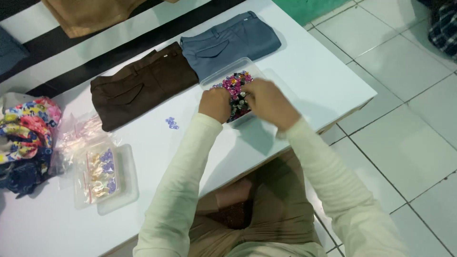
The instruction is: The person sorts small decorative plastic trims by hand from a large plastic container into smaller individual plastic bags, selecting specific colors and placing them inside before closing the bags.
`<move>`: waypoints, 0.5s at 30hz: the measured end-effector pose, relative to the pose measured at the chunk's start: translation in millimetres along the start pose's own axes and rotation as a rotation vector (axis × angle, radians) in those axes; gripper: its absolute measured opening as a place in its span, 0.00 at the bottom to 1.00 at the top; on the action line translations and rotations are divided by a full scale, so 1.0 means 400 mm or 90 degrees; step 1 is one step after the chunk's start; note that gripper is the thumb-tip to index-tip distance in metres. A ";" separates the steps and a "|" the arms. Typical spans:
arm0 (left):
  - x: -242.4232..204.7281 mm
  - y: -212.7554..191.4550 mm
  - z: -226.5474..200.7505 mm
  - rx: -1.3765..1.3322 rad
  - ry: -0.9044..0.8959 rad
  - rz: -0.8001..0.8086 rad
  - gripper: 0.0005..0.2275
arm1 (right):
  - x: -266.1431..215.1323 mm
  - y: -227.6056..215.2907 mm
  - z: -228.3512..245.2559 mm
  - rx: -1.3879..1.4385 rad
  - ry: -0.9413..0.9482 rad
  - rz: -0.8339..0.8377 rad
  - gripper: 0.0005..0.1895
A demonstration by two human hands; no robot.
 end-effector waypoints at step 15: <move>0.042 -0.043 -0.014 -0.151 0.000 0.029 0.07 | 0.085 0.035 -0.017 -0.054 0.191 0.098 0.18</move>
Point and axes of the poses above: each hand's wrist, its own x-axis towards the middle knuckle, its own y-axis out of the palm, z = x × y, the point moved 5 cm from there along x, towards the middle knuckle, and after that the axes turned 6 degrees about z, right-handed, at the moved point
